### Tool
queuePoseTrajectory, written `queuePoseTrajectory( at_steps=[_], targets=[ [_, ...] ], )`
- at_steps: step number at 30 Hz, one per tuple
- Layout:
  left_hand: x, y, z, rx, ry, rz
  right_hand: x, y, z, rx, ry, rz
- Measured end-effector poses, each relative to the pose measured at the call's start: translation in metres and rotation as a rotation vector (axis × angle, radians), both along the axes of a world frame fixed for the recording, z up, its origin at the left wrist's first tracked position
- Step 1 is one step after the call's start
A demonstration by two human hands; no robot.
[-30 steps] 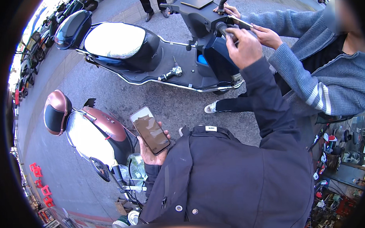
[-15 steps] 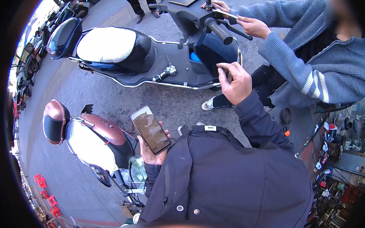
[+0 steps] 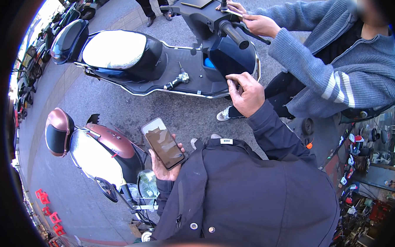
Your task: The person disassembles the front fairing and handlebar area of a blue scooter using a wrench and a cordless drill. They remove the front cover, loosen bolts on the handlebar assembly, and reposition components while working in a cluttered outdoor repair area.
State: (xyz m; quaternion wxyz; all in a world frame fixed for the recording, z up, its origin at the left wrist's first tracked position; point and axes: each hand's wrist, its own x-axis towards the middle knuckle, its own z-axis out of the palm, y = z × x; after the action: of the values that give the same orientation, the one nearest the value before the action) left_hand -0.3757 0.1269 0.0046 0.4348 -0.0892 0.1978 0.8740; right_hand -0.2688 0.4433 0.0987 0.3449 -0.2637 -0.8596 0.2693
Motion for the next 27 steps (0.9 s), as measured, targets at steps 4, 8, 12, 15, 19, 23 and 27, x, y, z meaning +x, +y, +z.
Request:
queuePoseTrajectory(
  at_steps=[4,8,12,15,19,23,27],
  targets=[
    [0.003,-0.002,-0.004,0.000,-0.004,0.003,0.001,-0.001,0.000,0.009,0.005,0.015],
    [0.005,-0.001,-0.004,-0.019,-0.007,0.003,0.002,0.001,0.000,0.018,-0.009,0.013],
    [0.005,0.001,-0.004,-0.019,0.010,-0.009,0.003,0.002,0.001,-0.003,-0.013,0.012],
    [0.004,0.004,-0.003,-0.019,0.019,-0.023,0.004,0.003,0.001,-0.015,-0.030,0.007],
    [0.001,0.007,0.000,-0.039,0.013,-0.034,0.007,0.003,-0.003,-0.034,-0.059,0.000],
    [-0.002,0.007,0.004,-0.045,0.026,-0.042,0.007,-0.011,-0.011,-0.105,-0.093,0.032],
    [-0.002,0.004,0.002,-0.061,0.010,-0.049,0.017,-0.037,-0.045,-0.141,-0.229,0.093]
  ],
)
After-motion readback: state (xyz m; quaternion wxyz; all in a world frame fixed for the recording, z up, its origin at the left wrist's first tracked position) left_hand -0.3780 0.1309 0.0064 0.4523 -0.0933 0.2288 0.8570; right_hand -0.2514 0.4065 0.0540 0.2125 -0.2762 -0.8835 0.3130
